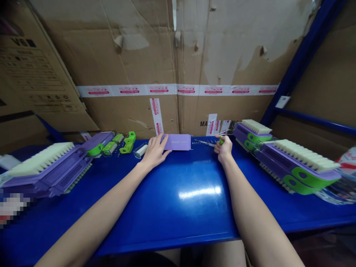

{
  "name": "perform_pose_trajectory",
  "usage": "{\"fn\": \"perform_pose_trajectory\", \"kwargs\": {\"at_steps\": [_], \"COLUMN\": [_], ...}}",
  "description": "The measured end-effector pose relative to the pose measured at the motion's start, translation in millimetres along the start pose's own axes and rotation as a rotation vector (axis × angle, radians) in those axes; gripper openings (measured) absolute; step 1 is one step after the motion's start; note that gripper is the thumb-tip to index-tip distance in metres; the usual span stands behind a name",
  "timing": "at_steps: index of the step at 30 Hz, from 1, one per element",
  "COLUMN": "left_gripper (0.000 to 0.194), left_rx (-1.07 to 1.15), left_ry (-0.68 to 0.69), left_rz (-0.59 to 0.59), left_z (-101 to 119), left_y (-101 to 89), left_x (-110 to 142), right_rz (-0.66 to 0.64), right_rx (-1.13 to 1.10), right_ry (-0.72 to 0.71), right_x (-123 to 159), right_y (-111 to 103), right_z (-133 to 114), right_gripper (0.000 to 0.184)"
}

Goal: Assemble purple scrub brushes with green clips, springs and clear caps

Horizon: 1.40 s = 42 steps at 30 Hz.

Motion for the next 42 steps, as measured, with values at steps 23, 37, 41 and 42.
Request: {"fn": "perform_pose_trajectory", "kwargs": {"at_steps": [23, 37, 41, 42], "left_gripper": [0.047, 0.059, 0.061, 0.061], "left_rx": [0.21, 0.296, 0.28, 0.276], "left_ry": [0.037, 0.068, 0.07, 0.07], "left_rz": [-0.026, 0.036, 0.047, 0.047], "left_z": [-7.8, -6.0, -6.2, -6.2], "left_y": [-11.9, -18.7, -18.1, -18.1], "left_x": [6.8, 5.9, 6.1, 6.1], "right_rz": [-0.329, -0.33, -0.339, -0.352], "right_rx": [0.439, 0.398, 0.328, 0.317], "right_ry": [-0.027, -0.034, 0.011, 0.007], "right_x": [35.8, 36.7, 35.9, 36.0], "right_y": [61.2, 64.1, 62.3, 62.1], "right_z": [18.5, 18.4, 18.3, 18.2], "right_gripper": [0.021, 0.027, 0.019, 0.019]}}
Point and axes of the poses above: each hand's wrist, its own x-axis away from the middle knuckle, its own y-axis out of the palm, z = x × y, the point moved 2 cm from there along -x, towards the middle knuckle, and after that the axes turned 10 degrees about x, right-handed, at the moved point
